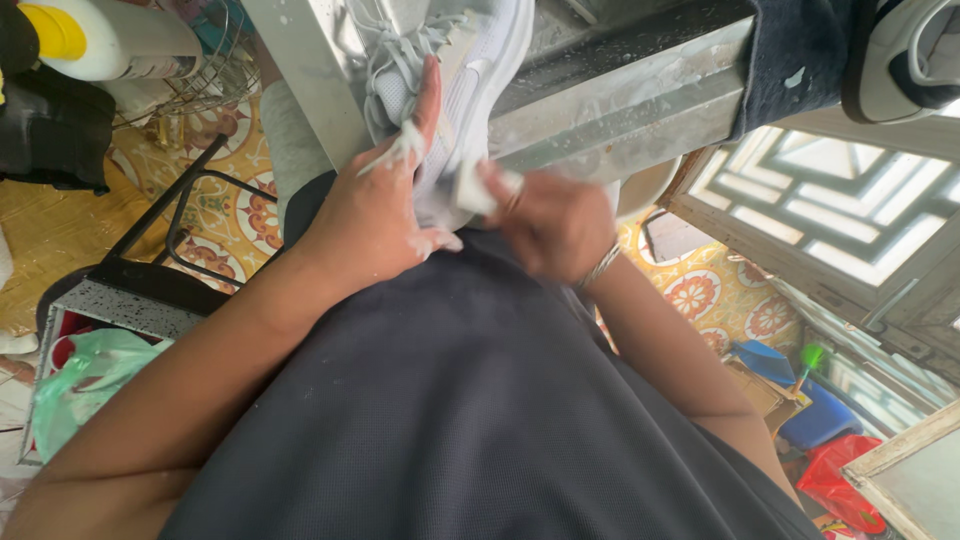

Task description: The person scrubs a white sneaker with a brush and cleaning solution, focusing on the sole and upper mesh. They rinse the shoe under running water to remove soap and dirt, then repeat the scrubbing process on the other shoe.

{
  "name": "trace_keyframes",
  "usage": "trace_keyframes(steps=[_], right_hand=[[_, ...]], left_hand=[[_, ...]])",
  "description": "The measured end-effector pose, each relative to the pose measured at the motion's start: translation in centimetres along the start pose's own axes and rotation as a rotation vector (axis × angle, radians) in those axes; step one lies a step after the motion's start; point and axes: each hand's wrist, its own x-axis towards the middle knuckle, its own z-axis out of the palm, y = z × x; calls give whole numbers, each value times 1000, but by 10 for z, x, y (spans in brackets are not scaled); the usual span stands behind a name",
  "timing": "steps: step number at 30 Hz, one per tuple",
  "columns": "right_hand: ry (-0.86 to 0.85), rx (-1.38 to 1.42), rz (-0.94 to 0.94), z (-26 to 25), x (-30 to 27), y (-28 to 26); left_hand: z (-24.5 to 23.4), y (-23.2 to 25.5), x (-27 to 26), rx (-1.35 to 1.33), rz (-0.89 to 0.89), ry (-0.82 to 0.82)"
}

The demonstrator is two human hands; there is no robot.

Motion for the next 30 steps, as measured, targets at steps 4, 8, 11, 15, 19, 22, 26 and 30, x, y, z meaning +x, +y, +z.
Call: trace_keyframes(steps=[4,8,11,15,19,22,26,30], right_hand=[[12,65,21,1,-2,10],[-19,155,-18,5,-6,-2],[69,10,194,0,7,20],[47,96,-39,4,-6,1],[81,39,51,-1,3,20],[64,-36,-22,-8,-4,2],[65,6,108,-12,4,17],[45,109,-7,-7,-6,7]], left_hand=[[-4,-4,1,0,-20,-68],[-2,-1,1,-11,-31,-49],[-2,-4,-2,-60,27,-27],[6,-7,-9,41,92,90],[26,-6,-6,90,94,205],[25,-5,-2,18,-26,180],[26,-4,-4,24,40,181],[29,-5,-6,-3,46,207]])
